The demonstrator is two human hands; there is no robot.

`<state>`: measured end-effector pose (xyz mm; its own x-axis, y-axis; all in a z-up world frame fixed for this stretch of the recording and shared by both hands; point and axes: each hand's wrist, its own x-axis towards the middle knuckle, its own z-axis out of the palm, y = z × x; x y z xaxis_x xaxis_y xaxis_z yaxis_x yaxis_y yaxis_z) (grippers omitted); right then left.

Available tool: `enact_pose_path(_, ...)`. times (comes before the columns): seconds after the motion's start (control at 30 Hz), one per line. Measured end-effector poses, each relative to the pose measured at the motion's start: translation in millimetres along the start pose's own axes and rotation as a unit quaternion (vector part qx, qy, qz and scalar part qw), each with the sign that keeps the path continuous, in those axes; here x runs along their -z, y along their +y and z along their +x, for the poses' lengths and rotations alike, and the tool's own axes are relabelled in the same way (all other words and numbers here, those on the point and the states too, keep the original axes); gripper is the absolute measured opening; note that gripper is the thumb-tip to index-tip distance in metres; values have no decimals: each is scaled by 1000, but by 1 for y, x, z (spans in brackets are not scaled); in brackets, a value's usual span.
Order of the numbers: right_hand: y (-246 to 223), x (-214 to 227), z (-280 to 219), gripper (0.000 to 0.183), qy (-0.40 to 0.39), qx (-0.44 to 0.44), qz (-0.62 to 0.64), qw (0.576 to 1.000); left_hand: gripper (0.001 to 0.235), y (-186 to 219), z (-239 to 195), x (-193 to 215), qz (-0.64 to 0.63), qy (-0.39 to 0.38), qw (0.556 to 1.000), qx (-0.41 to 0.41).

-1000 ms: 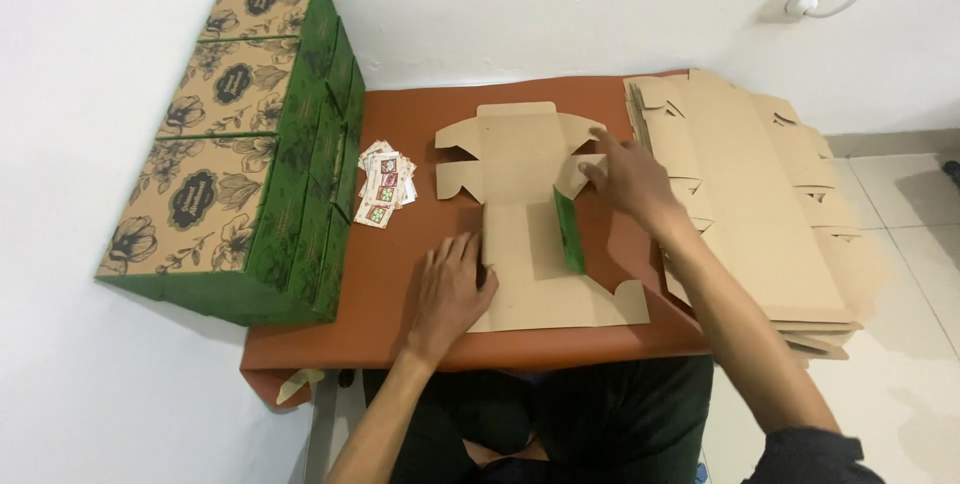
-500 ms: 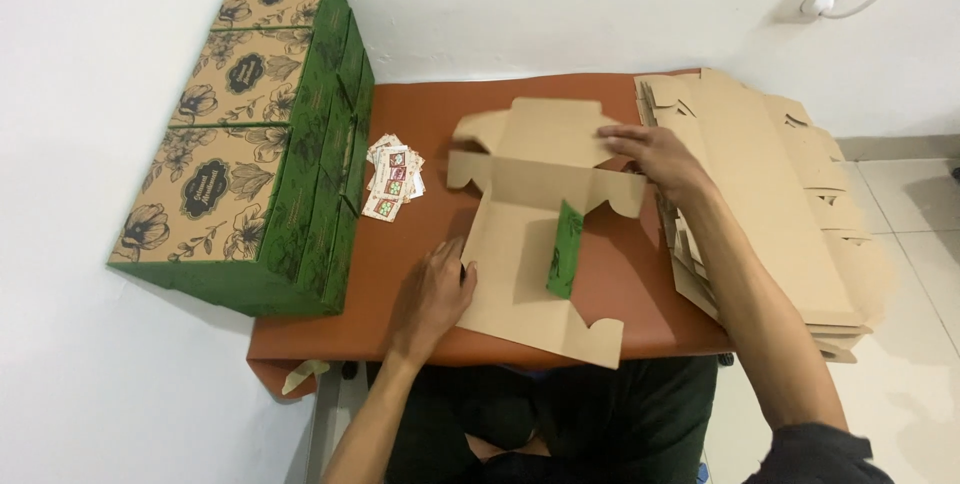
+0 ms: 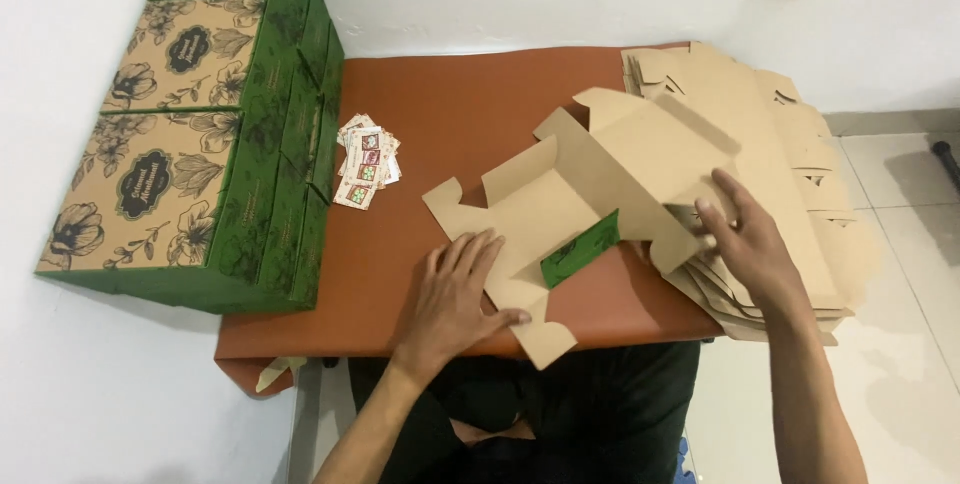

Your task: Assembling cardboard boxes by folding flat templates and applying stickers.

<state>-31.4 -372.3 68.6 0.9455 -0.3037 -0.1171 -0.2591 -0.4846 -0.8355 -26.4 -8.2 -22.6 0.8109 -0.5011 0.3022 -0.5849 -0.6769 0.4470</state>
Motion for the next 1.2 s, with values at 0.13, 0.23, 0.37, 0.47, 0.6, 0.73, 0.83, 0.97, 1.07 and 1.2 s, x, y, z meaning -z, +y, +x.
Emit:
enact_pose_path(0.13, -25, 9, -25, 64, -74, -91, -183, 976, 101, -17, 5, -12, 52, -41, 997, 27)
enact_pose_path(0.23, -35, 6, -39, 75, -84, -168, -389, 902, 98, -35, 13, -15, 67, -67, 995, 19)
enact_pose_path(0.37, -37, -16, -45, 53, 20, 66, -418, 906, 82, -37, 32, 8, 46, -113, 992, 38)
enact_pose_path(0.47, -44, -45, -35, 52, -16, 253, -318, 914, 63, -26, 37, 35, 8, -150, 987, 62)
enact_pose_path(0.6, -29, -82, -6, 46, -57, 366, -352, 859, 50, -15, 26, 65, -65, -195, 978, 27)
enact_pose_path(0.73, -42, -94, 3, 22, -113, 324, -306, 888, 63, -14, 13, 75, -129, -226, 965, 13)
enact_pose_path(0.83, -35, -111, 8, 8, -94, 317, -235, 914, 59, -16, 13, 74, -143, -217, 966, 5)
enact_pose_path(0.97, -28, -130, 11, 6, -46, 357, -226, 905, 42, -23, 16, 70, -117, -175, 977, -16)
enact_pose_path(1.07, -33, -129, 6, 6, -44, 352, -228, 907, 56, -29, 14, 68, -112, -170, 979, -15)
enact_pose_path(1.2, -41, -124, 0, 5, -61, 327, -206, 920, 63, -31, 9, 75, -159, -196, 968, 1)
